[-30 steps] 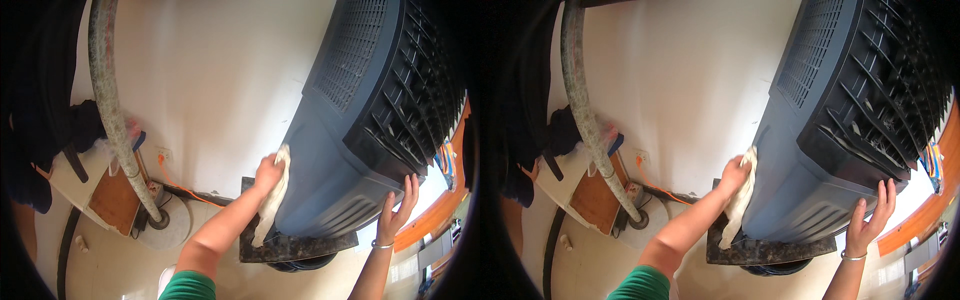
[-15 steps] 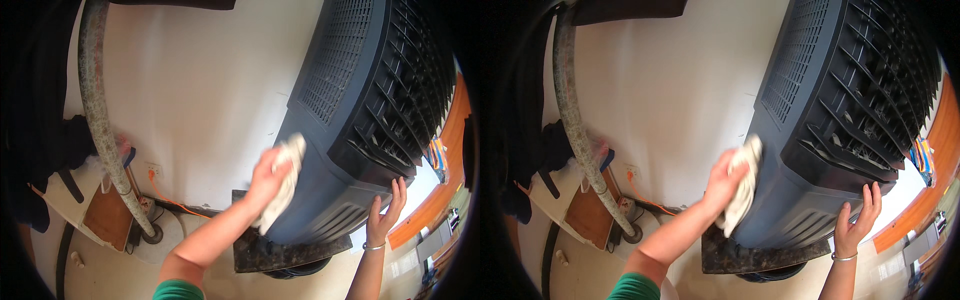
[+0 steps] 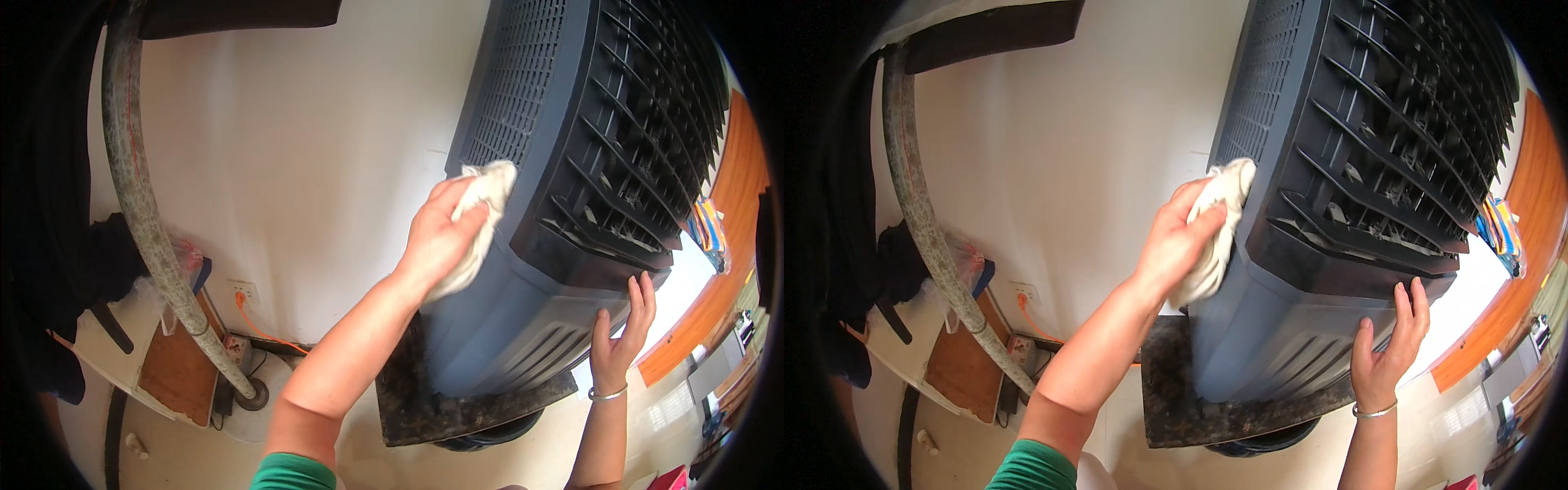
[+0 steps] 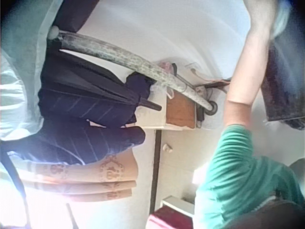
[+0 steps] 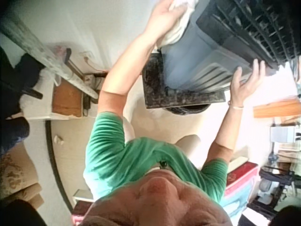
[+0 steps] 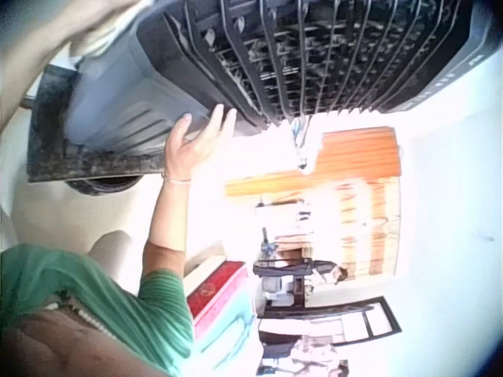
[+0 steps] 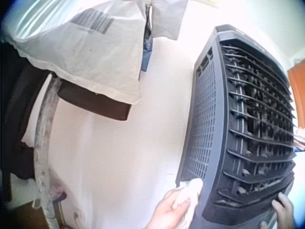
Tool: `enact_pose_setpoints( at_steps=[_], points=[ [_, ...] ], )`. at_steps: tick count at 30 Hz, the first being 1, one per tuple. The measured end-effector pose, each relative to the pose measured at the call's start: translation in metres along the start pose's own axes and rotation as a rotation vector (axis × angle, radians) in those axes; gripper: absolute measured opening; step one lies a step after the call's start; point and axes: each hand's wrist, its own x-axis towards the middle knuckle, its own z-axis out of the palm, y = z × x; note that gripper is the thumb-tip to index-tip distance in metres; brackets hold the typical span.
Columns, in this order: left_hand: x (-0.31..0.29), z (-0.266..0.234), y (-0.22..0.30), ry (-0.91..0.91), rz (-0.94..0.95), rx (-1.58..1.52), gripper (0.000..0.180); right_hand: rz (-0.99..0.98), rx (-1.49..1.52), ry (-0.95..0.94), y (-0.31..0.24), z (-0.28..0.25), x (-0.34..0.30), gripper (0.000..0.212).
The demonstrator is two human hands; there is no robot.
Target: The person wipes the exterior and vents of a cooling unit with a cloth, checks a wall outlet, organizes folded blankets on a storage cabinet, and wipes the edge of a door.
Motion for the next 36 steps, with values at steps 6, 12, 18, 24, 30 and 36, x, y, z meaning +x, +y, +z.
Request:
enact_pose_setpoints(
  at_steps=[6, 12, 18, 24, 30, 36],
  points=[
    [0.036, -0.012, 0.014, 0.023, -0.051, 0.390, 0.031, -0.007, -0.025, 0.008, -0.004, -0.001, 0.003, 0.050],
    [0.079, -0.016, -0.003, 0.044, -0.217, 0.661, 0.028, -0.010, -0.033, -0.001, -0.003, -0.004, 0.004, 0.051],
    [0.075, -0.014, 0.001, 0.172, -0.138, 0.842, 0.027, 0.004, -0.023, -0.028, -0.004, -0.006, 0.005, 0.051],
    [0.072, -0.022, -0.010, 0.201, -0.077, 0.932, 0.021, -0.038, -0.011, -0.020, -0.003, -0.005, 0.007, 0.053],
    [0.074, -0.015, 0.010, -0.048, -0.095, 0.909, 0.021, -0.034, -0.010, -0.042, -0.002, -0.008, 0.005, 0.054],
    [0.067, -0.027, 0.018, -0.114, -0.097, 0.677, 0.022, -0.008, -0.001, -0.010, -0.005, -0.005, 0.004, 0.055]
  ],
)
